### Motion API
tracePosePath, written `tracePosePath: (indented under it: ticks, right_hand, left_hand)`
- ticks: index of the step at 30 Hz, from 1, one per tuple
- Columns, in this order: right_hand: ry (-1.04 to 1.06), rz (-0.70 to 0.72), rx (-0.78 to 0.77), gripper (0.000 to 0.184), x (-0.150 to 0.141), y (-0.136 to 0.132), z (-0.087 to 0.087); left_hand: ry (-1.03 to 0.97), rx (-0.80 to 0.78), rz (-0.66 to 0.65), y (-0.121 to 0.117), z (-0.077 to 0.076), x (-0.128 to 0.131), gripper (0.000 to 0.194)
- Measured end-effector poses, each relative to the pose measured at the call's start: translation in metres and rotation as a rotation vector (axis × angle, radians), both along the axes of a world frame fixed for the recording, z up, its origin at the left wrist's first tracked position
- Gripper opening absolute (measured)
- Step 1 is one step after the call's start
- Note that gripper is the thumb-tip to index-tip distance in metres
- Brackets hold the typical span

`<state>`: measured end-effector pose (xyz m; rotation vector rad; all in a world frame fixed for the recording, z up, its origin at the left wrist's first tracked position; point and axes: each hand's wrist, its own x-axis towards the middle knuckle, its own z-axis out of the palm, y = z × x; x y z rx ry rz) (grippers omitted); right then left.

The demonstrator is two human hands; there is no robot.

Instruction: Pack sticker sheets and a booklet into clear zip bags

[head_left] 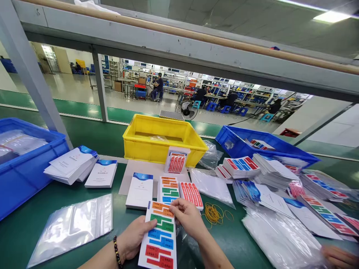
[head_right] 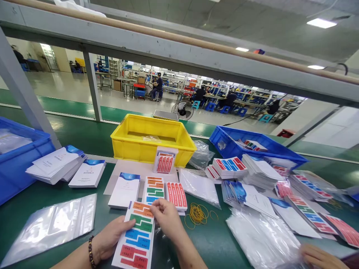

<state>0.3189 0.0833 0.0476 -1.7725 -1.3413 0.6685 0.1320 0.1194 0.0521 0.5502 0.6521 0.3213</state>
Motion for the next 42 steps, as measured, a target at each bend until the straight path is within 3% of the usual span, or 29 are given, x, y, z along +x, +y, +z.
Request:
tracePosePath:
  ticks: [7,11,16,23,29,32,34,38,42]
  right_hand:
    - [-0.418,-0.368,-0.068,0.029,0.065,0.001,0.003]
    - [-0.533,-0.430,-0.206,0.026,0.084,0.003,-0.002]
    - [-0.549,-0.436,-0.254,0.025,0.082,0.006,-0.003]
    - [-0.360,-0.492,-0.113,0.022,0.083,0.003,0.001]
    - [0.063,-0.334,0.082,0.037,0.067,-0.008,0.014]
    - [0.450,-0.073,0.081,0.050,0.034,-0.013,0.018]
    - [0.616,0.098,0.007,0.048,0.011,-0.016,0.017]
    - [0.568,0.214,-0.139,0.028,-0.019,-0.019,0.003]
    - [0.403,0.272,-0.167,0.018,-0.019,-0.021,-0.008]
  left_hand:
    - [-0.049,-0.007,-0.151,-0.001,0.017,-0.005,0.052]
    - [-0.071,-0.021,-0.176,-0.002,0.019,-0.004,0.054]
    - [-0.048,-0.024,-0.113,-0.002,0.017,-0.002,0.052]
    - [0.033,-0.047,-0.037,0.000,0.012,0.000,0.052]
    - [0.070,-0.067,0.104,0.004,0.010,0.003,0.033]
    - [0.019,-0.071,0.142,0.004,0.008,0.004,0.038]
    - [-0.038,-0.054,0.168,0.004,0.004,0.004,0.042]
    - [-0.107,0.074,0.167,0.003,-0.006,0.005,0.041]
    - [-0.086,0.153,0.160,0.002,-0.012,0.006,0.042]
